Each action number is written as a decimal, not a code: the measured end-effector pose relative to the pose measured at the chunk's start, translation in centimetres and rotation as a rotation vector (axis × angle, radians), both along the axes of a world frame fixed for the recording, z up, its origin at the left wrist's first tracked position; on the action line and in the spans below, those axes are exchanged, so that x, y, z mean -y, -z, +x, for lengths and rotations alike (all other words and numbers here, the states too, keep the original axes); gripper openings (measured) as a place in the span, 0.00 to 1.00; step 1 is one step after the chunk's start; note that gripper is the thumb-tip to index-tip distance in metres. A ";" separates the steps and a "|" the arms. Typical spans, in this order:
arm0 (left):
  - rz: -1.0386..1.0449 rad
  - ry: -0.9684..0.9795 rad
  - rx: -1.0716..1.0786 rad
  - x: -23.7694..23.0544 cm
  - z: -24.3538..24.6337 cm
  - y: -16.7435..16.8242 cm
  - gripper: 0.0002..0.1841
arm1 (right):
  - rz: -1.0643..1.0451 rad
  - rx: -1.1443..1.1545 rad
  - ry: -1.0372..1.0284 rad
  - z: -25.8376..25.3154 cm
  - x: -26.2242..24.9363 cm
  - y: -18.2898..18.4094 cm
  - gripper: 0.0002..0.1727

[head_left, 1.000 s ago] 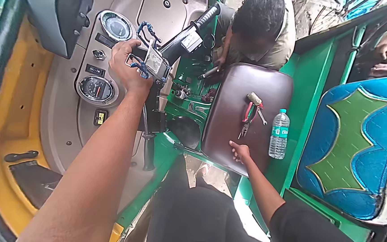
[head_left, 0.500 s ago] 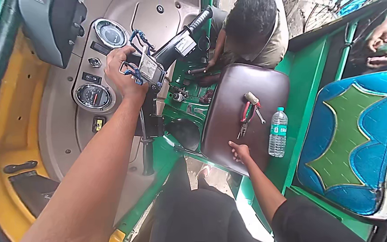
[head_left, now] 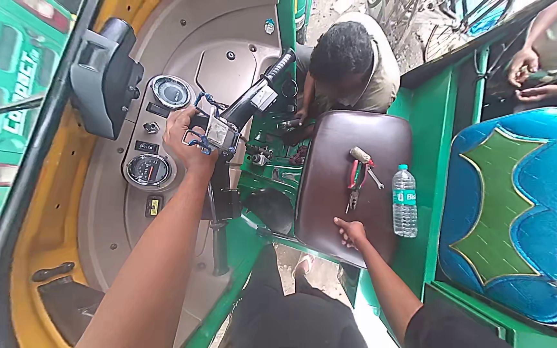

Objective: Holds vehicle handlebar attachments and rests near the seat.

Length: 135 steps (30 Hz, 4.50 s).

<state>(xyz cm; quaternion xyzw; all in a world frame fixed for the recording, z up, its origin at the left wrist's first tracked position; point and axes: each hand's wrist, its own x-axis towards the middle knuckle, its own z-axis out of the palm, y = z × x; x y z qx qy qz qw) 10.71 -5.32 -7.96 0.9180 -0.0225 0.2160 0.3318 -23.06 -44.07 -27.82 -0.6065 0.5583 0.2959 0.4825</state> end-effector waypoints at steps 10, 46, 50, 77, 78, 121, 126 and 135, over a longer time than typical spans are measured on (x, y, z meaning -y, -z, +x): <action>0.005 -0.034 -0.036 0.1 -0.1 -0.1 0.19 | -0.004 -0.005 -0.012 -0.1 0.0 -0.1 0.32; 0.032 -0.051 -0.012 0.0 0.0 0.1 0.19 | 0.004 0.016 0.002 -0.2 -0.2 0.0 0.31; 0.037 -0.016 0.022 -0.2 0.1 0.1 0.19 | 0.004 0.010 -0.008 0.0 -0.3 0.0 0.32; 0.023 0.062 -0.008 0.9 -1.2 -1.2 0.17 | 0.019 -0.019 -0.018 -0.4 0.9 0.4 0.34; 0.015 0.057 -0.007 0.9 -1.1 -1.1 0.16 | 0.016 -0.015 -0.019 -0.4 0.9 0.4 0.33; 0.018 -0.045 -0.022 0.2 -0.4 0.0 0.17 | 0.004 -0.076 -0.161 -0.7 1.6 0.2 0.34; 0.034 -0.033 -0.024 0.4 -0.2 -0.1 0.18 | 0.014 -0.073 -0.157 -0.5 1.8 -0.1 0.34; 0.017 -0.052 -0.183 1.2 -0.9 -2.5 0.19 | 0.036 -0.096 -0.158 -0.3 1.7 -0.3 0.34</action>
